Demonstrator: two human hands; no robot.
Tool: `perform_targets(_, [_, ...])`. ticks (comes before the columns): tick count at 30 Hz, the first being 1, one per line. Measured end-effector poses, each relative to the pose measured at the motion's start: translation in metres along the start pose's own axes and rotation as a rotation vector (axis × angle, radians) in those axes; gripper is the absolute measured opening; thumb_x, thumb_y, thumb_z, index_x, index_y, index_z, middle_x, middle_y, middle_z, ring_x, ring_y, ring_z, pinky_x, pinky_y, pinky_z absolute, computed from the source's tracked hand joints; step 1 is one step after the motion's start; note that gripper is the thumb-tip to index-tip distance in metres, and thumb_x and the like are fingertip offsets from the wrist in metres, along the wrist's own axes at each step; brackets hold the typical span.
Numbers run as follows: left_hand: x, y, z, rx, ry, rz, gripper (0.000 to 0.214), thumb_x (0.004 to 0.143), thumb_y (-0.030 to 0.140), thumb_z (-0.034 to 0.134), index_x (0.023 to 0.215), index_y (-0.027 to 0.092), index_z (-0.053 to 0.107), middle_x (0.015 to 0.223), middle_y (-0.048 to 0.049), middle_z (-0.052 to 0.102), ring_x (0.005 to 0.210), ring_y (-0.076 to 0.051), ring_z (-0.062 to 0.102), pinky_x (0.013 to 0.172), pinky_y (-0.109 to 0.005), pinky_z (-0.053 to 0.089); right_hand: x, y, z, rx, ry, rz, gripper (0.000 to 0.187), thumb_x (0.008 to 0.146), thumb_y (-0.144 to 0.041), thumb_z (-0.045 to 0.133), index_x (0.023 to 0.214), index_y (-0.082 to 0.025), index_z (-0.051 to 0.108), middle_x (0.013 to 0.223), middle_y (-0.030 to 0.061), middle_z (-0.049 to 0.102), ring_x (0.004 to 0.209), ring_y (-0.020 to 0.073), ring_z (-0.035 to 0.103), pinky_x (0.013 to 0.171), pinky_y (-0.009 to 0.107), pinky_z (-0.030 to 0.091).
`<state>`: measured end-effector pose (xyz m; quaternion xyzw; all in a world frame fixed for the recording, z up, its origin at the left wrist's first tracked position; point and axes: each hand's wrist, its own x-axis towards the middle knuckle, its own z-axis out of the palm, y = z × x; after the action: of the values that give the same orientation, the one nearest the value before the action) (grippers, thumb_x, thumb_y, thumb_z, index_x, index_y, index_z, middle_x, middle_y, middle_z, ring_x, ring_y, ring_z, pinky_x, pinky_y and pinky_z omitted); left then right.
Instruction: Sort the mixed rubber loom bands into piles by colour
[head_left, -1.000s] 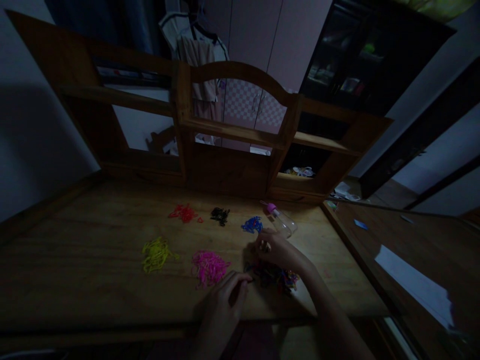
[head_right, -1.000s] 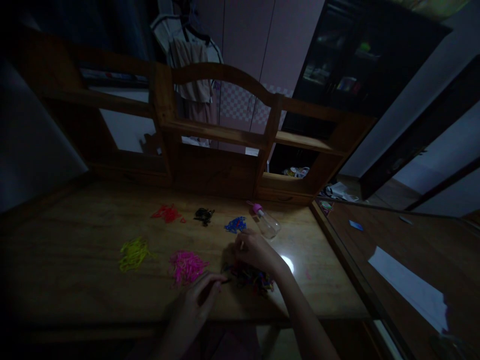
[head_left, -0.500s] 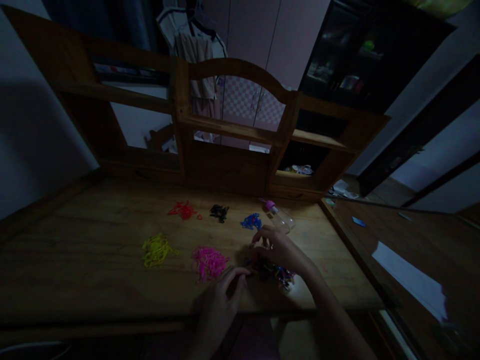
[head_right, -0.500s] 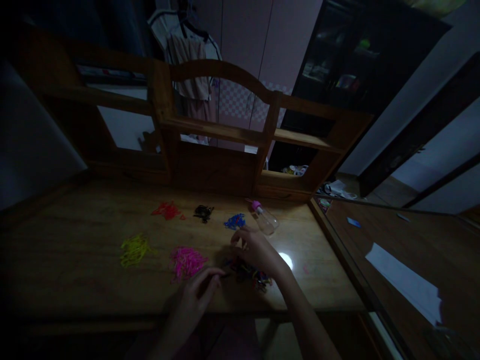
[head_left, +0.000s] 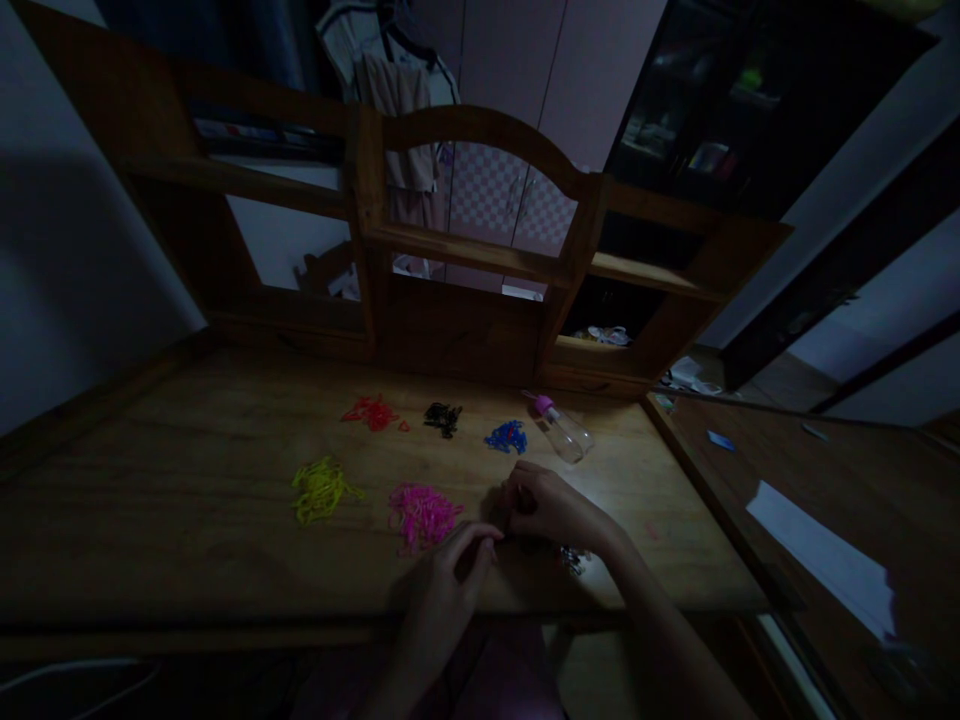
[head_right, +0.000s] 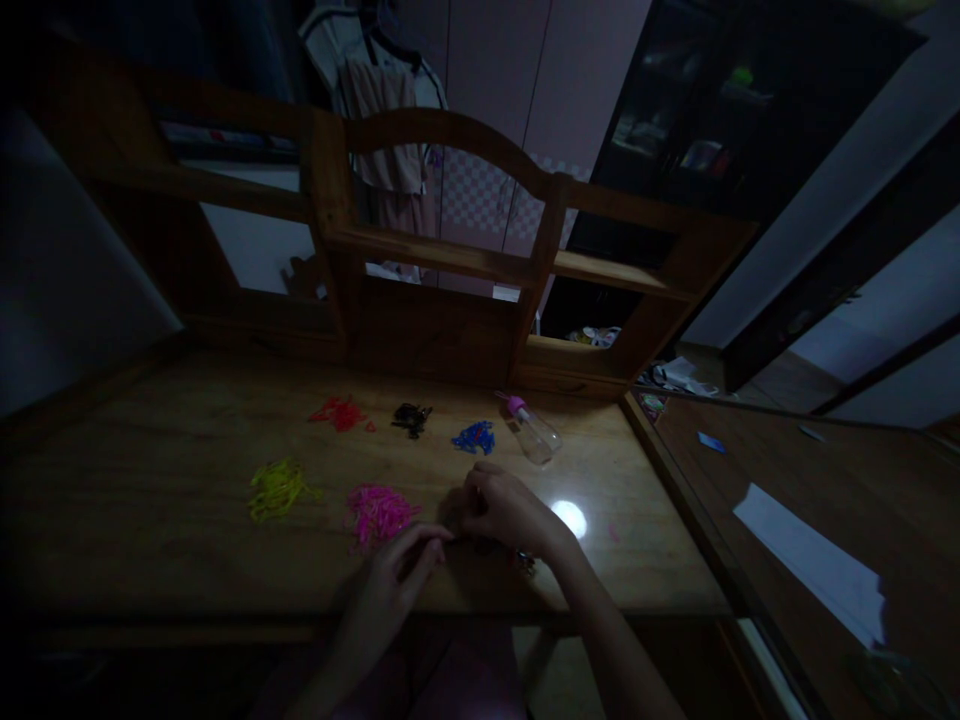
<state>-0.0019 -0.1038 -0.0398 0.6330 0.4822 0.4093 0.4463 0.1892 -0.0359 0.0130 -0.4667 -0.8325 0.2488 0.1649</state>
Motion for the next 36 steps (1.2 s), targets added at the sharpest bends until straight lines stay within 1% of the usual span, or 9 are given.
perform_targets(7, [0.002, -0.002, 0.000, -0.038, -0.021, -0.029, 0.021, 0.093, 0.032, 0.046, 0.098, 0.024, 0.065, 0.088, -0.0013, 0.068, 0.085, -0.018, 0.063, 0.079, -0.027, 0.047, 0.000, 0.023, -0.012, 0.119, 0.034, 0.035, 0.013, 0.076, -0.016, 0.064, 0.088, -0.018, 0.060, 0.077, -0.0020, 0.061, 0.066, 0.0115, 0.054, 0.059, 0.020, 0.040])
perform_targets(13, [0.001, -0.003, 0.000, -0.031, -0.010, -0.036, 0.023, 0.093, 0.034, 0.046, 0.098, 0.023, 0.066, 0.087, -0.0027, 0.068, 0.085, -0.019, 0.064, 0.078, -0.027, 0.047, 0.031, 0.045, -0.013, 0.018, 0.405, 0.052, 0.007, 0.083, -0.019, 0.058, 0.089, -0.019, 0.061, 0.081, 0.0021, 0.063, 0.069, 0.0136, 0.057, 0.060, 0.023, 0.043])
perform_targets(16, [0.001, -0.002, -0.001, -0.023, -0.011, -0.030, 0.024, 0.093, 0.034, 0.046, 0.097, 0.022, 0.066, 0.085, -0.0034, 0.068, 0.084, -0.019, 0.063, 0.078, -0.028, 0.047, 0.036, 0.050, -0.020, -0.001, 0.499, 0.085, 0.019, 0.084, -0.019, 0.057, 0.102, -0.019, 0.059, 0.095, 0.0061, 0.064, 0.074, 0.0154, 0.059, 0.063, 0.026, 0.045])
perform_targets(18, [0.000, -0.002, -0.001, -0.021, -0.011, -0.040, 0.025, 0.093, 0.035, 0.045, 0.097, 0.022, 0.066, 0.085, -0.0036, 0.068, 0.084, -0.019, 0.063, 0.077, -0.028, 0.048, 0.027, 0.047, -0.027, -0.030, 0.530, 0.089, 0.019, 0.084, -0.019, 0.057, 0.103, -0.020, 0.060, 0.098, 0.0066, 0.063, 0.075, 0.0156, 0.059, 0.063, 0.026, 0.046])
perform_targets(20, [-0.001, -0.002, -0.001, -0.016, -0.013, -0.054, 0.026, 0.093, 0.037, 0.045, 0.099, 0.022, 0.066, 0.086, -0.0038, 0.068, 0.084, -0.020, 0.063, 0.077, -0.028, 0.048, 0.008, 0.038, -0.033, -0.075, 0.501, 0.085, 0.014, 0.084, -0.019, 0.058, 0.097, -0.021, 0.063, 0.098, 0.0061, 0.063, 0.074, 0.0153, 0.058, 0.064, 0.027, 0.046])
perform_targets(22, [-0.001, -0.001, -0.002, -0.014, -0.016, -0.057, 0.026, 0.093, 0.037, 0.045, 0.099, 0.022, 0.066, 0.087, -0.0042, 0.068, 0.085, -0.020, 0.063, 0.077, -0.029, 0.048, -0.016, 0.026, -0.035, -0.088, 0.369, 0.080, 0.011, 0.083, -0.017, 0.061, 0.092, -0.021, 0.065, 0.096, 0.0051, 0.063, 0.073, 0.0145, 0.058, 0.064, 0.026, 0.046])
perform_targets(26, [0.000, 0.001, -0.002, -0.034, -0.043, -0.054, 0.026, 0.094, 0.036, 0.044, 0.097, 0.022, 0.065, 0.088, -0.0042, 0.067, 0.086, -0.020, 0.063, 0.078, -0.029, 0.048, -0.056, 0.004, -0.018, -0.013, 0.161, 0.112, 0.014, 0.084, -0.013, 0.060, 0.092, -0.022, 0.068, 0.097, 0.0049, 0.061, 0.081, 0.0157, 0.060, 0.070, 0.026, 0.048])
perform_targets(31, [0.001, 0.001, -0.003, -0.025, -0.059, -0.057, 0.024, 0.093, 0.036, 0.046, 0.098, 0.023, 0.065, 0.089, -0.0034, 0.067, 0.086, -0.020, 0.063, 0.078, -0.028, 0.047, -0.071, -0.002, 0.009, -0.036, 0.162, 0.164, 0.025, 0.081, -0.008, 0.061, 0.100, -0.024, 0.067, 0.108, 0.0059, 0.058, 0.098, 0.0196, 0.057, 0.082, 0.029, 0.047])
perform_targets(36, [0.000, -0.001, -0.003, -0.002, -0.063, -0.081, 0.024, 0.094, 0.036, 0.046, 0.101, 0.023, 0.065, 0.092, -0.0032, 0.068, 0.088, -0.019, 0.064, 0.080, -0.029, 0.048, -0.071, 0.002, 0.012, -0.102, 0.166, 0.248, 0.018, 0.078, -0.012, 0.065, 0.093, -0.022, 0.063, 0.101, 0.0044, 0.056, 0.088, 0.0189, 0.056, 0.074, 0.027, 0.046])
